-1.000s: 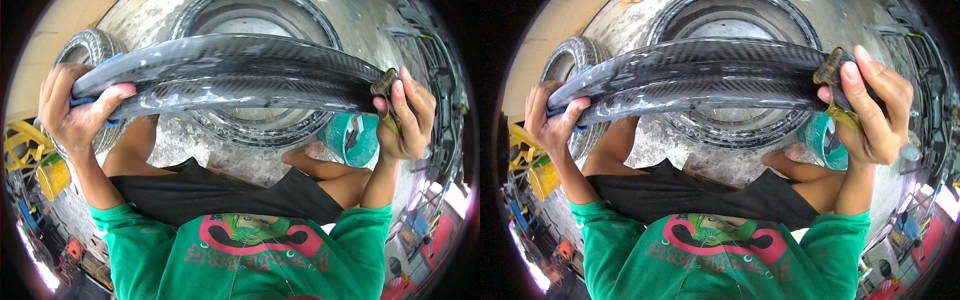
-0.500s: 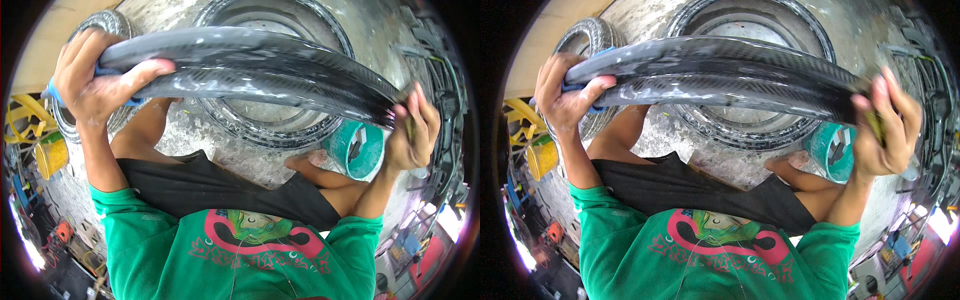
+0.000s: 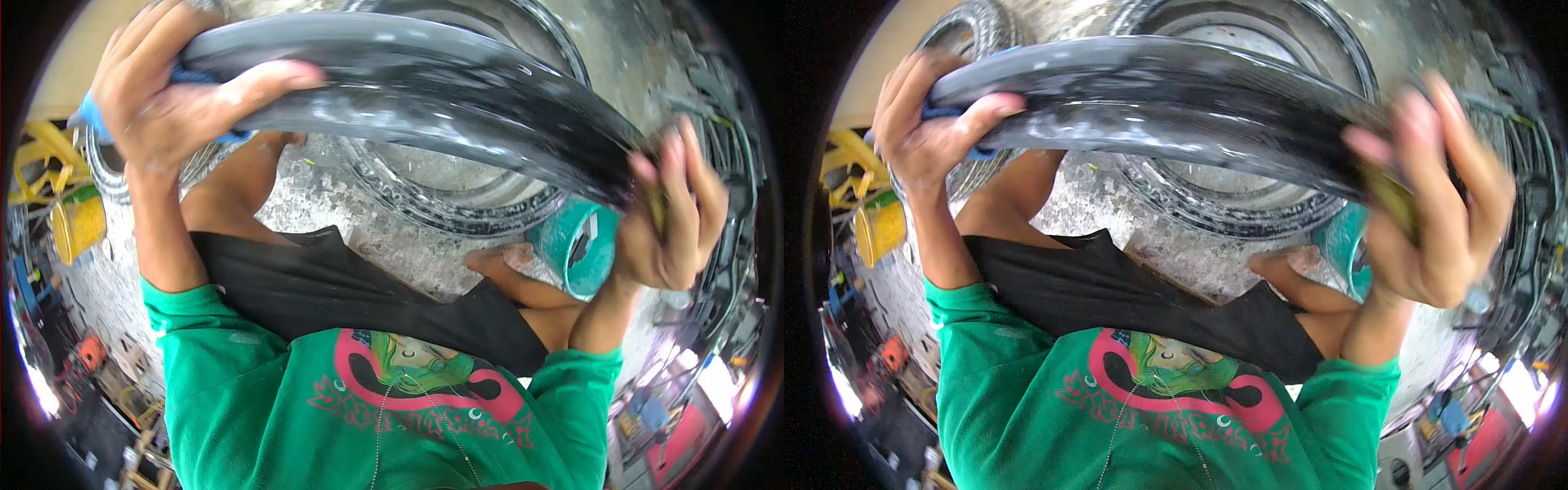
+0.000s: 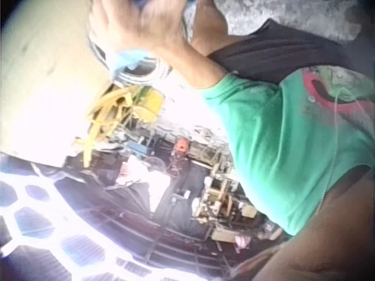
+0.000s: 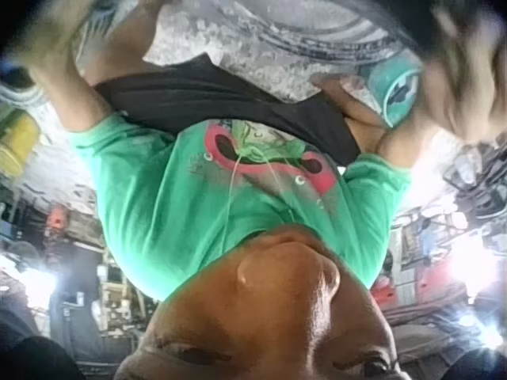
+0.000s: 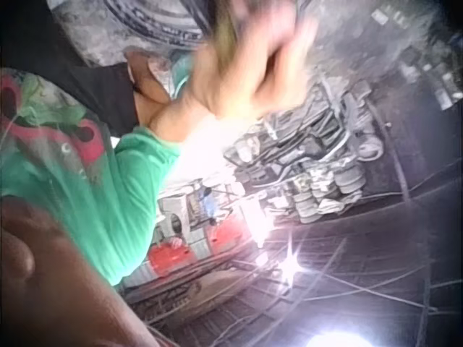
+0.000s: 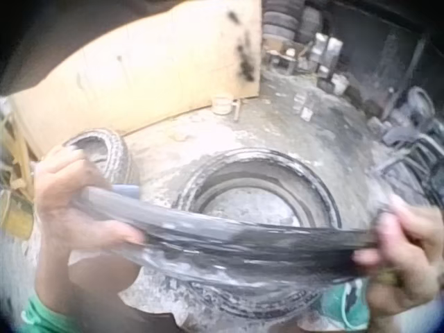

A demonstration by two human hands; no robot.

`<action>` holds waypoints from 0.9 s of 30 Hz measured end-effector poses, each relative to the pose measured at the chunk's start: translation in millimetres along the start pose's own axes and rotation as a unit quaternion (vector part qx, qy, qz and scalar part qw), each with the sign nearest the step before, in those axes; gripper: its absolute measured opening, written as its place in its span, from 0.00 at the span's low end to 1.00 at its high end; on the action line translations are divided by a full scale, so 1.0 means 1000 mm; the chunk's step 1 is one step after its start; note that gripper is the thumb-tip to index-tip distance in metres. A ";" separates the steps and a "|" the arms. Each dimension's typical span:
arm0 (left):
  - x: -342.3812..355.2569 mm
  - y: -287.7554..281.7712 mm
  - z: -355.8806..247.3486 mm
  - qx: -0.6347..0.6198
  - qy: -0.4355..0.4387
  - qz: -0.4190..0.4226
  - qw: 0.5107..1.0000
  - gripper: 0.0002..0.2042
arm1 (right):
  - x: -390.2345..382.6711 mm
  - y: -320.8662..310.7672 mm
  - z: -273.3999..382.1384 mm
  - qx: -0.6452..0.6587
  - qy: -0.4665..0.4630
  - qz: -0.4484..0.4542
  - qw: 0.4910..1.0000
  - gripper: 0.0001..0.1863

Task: The person wet sands a carbon fiber part, dipping a sanding block and sandpaper into a bucket of water and rubbing the surfaces and edges.

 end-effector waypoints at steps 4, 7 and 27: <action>-0.027 -0.008 0.021 0.001 -0.025 0.017 1.000 0.27 | 0.045 0.041 0.041 0.044 -0.105 0.065 0.991 0.23; -0.021 -0.007 0.018 0.015 -0.051 0.026 0.998 0.27 | -0.001 -0.002 -0.020 0.046 -0.017 0.034 0.998 0.17; -0.005 0.001 0.002 -0.025 -0.015 0.052 0.998 0.27 | -0.036 -0.024 -0.015 -0.025 0.113 -0.088 0.989 0.11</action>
Point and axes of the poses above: each hand's wrist, its own x-axis towards the middle knuckle, its own y-axis out of the palm, z = x × y, the point moved 7 cm from there along x, towards the middle knuckle, and after that the axes turned 9 degrees about x, right-handed, at the moved point
